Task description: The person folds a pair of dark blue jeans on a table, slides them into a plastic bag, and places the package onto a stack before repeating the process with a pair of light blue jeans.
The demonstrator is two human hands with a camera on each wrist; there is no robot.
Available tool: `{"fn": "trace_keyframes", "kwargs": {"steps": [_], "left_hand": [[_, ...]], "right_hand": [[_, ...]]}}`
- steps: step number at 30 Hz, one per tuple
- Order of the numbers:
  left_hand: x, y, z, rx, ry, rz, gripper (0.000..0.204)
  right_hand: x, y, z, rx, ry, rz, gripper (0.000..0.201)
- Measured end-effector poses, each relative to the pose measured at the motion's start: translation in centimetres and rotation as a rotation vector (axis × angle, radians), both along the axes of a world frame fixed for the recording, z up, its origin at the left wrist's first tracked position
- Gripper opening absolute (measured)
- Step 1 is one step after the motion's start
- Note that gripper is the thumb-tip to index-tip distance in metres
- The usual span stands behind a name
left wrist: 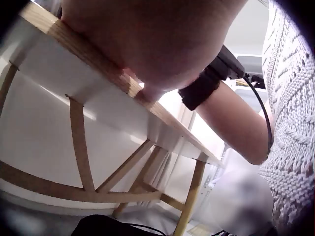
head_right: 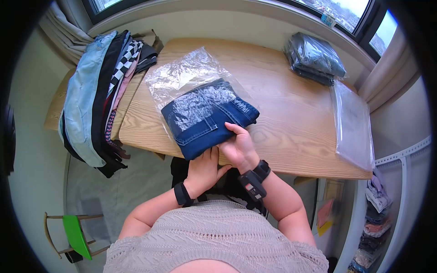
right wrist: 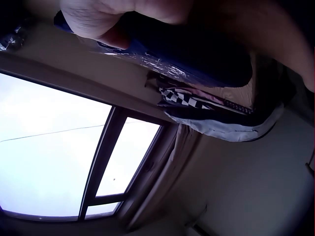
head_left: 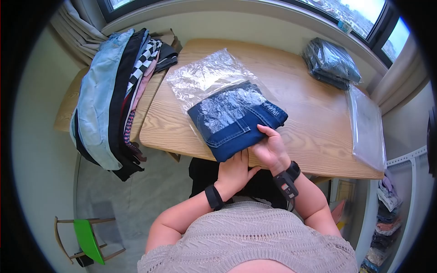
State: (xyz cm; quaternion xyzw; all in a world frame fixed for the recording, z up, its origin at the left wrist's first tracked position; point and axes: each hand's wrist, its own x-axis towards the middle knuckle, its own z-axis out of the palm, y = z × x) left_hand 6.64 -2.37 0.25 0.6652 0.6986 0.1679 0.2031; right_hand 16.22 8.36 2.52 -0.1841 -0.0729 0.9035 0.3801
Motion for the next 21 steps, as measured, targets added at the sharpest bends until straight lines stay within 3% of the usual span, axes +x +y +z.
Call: {"fn": "trace_keyframes", "kwargs": {"steps": [2,5,9,10,14,17,19,21], "left_hand": [[-0.5,-0.2,-1.4,0.327,0.202,-0.043,0.077],[-1.2,-0.3,-1.1,0.423,0.221,-0.079,0.08],[-1.8,-1.3,-1.3,0.428,0.231,-0.097,0.077],[-1.9,-1.6,-1.5,0.424,0.233,-0.095,0.074],[-2.5,-2.7,-1.1,0.394,0.243,-0.112,0.067],[-3.1,-3.2,-1.2,0.408,0.252,-0.137,0.065],[-3.2,-3.5,-1.3,0.423,0.246,-0.135,0.062],[-3.5,-3.5,-1.7,0.437,0.217,-0.155,0.061]], "right_hand": [[-1.8,0.8,-0.6,-0.046,0.0,-0.001,0.046],[-5.4,2.6,-1.0,-0.081,-0.025,-0.062,0.04],[-9.5,5.7,-0.6,-0.034,-0.078,0.016,0.03],[-10.5,6.8,-1.4,-0.001,0.008,0.031,0.028],[-13.3,10.6,-3.4,0.108,-0.116,0.083,0.03],[-15.4,11.7,-3.1,0.042,-0.103,-0.014,0.028],[-16.6,12.3,-3.0,-0.046,0.149,-0.007,0.023],[-16.3,12.0,-2.4,-0.018,0.116,-0.036,0.019]]}}
